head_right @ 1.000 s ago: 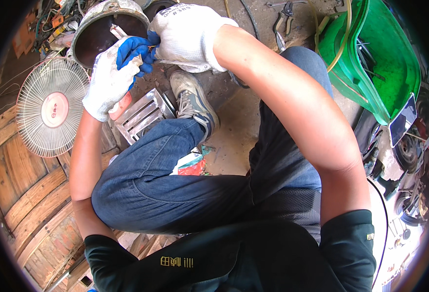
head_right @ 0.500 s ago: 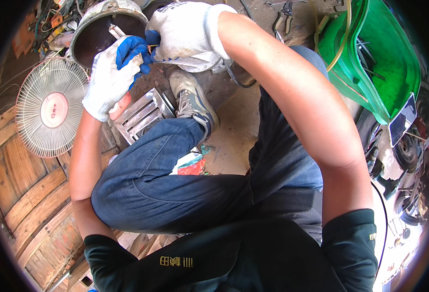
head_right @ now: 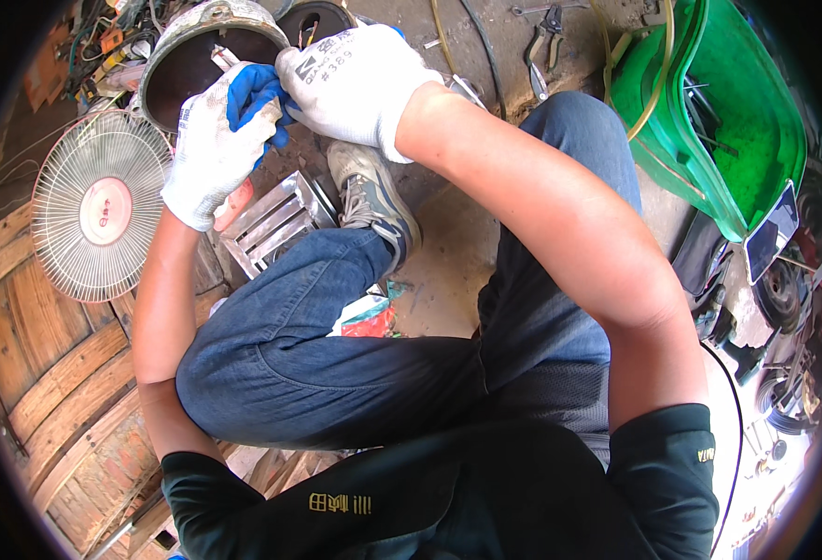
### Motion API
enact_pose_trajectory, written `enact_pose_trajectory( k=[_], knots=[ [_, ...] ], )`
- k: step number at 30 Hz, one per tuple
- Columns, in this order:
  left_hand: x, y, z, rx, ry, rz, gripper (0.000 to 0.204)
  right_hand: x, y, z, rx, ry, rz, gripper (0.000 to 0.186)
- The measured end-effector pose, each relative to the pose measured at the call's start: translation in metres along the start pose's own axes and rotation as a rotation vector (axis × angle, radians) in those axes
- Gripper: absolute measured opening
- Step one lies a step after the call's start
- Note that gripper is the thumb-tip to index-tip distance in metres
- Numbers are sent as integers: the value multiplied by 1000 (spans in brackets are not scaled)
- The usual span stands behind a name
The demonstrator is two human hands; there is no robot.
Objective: The person sits on the floor in a cluttered workshop and uses pliers to strip the insulation from a white electrical cable. They then twist the exposed copper strands together and connect them to other wires inside a metal container.
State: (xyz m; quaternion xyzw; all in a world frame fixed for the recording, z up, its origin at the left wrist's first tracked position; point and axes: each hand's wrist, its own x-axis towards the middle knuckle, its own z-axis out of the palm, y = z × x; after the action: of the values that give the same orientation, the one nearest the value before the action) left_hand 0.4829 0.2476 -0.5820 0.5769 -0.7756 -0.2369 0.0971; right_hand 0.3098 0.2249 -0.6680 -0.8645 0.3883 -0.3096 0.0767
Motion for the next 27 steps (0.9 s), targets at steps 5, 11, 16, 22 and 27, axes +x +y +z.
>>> enact_pose_trajectory(
  k=[5,11,16,22,27],
  knots=[
    [-1,-11,5,230,75,82,26,8,0,-8,40,-104,16,40],
    [-5,-7,5,118,37,79,36,14,2,-19,65,-233,45,40],
    [-10,-17,10,193,96,186,37,14,1,-22,35,-277,23,40],
    [-11,-18,12,229,121,212,37,1,-1,-2,0,-86,-10,31],
    [-6,-3,18,262,160,201,31,-6,3,6,19,77,13,31]
  ],
)
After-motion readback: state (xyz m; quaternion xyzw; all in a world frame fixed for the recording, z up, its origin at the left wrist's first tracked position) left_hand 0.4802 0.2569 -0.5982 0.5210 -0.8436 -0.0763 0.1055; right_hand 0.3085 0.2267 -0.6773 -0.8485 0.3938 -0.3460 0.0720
